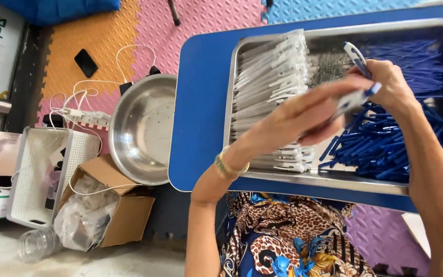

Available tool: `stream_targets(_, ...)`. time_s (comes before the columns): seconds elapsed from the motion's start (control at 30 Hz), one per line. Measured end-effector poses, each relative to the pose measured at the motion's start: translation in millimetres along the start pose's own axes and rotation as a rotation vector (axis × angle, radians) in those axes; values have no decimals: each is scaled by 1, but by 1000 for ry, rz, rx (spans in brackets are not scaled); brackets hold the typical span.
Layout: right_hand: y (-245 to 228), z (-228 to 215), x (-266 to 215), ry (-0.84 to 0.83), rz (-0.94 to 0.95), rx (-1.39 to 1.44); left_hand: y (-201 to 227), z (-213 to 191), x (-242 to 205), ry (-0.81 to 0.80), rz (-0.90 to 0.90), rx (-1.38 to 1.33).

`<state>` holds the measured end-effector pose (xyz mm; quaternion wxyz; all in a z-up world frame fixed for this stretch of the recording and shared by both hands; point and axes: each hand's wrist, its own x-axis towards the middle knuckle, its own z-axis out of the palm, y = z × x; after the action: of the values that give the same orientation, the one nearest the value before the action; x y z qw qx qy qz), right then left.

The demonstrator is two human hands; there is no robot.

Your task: Assembling ballpoint pens by inserting ink refills into pen bodies and attaching caps.

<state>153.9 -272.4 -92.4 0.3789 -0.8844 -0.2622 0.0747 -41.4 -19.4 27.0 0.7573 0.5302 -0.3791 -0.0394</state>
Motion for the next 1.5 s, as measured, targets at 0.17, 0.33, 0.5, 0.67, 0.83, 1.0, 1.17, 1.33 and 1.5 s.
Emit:
stream_targets(0.17,-10,-9,7,37,54,-4,-30,-27,30,124,-133,-345)
stream_targets(0.33,-32,-16,3,29,46,42,-44,-38,13,222,-190,-495)
stream_targets(0.5,-23,-28,5,66,-33,72,-42,-48,12,234,-181,-602)
stream_targets(0.67,-31,-31,-4,126,-95,105,-44,-48,26,305,-108,-462)
stream_targets(0.83,-2,-17,-11,114,-77,38,-70,-63,4,380,-144,-446)
stream_targets(1.0,-17,-16,-4,158,-143,20,-62,-74,0,461,-61,-396)
stream_targets(1.17,-34,-7,5,48,-48,148,-49,-65,7,476,-98,-475)
stream_targets(1.33,-52,-8,-1,195,-159,36,-54,-73,6,484,-87,-442)
stream_targets(1.5,-114,-11,-12,105,-58,534,-79,-80,6,662,-117,-436)
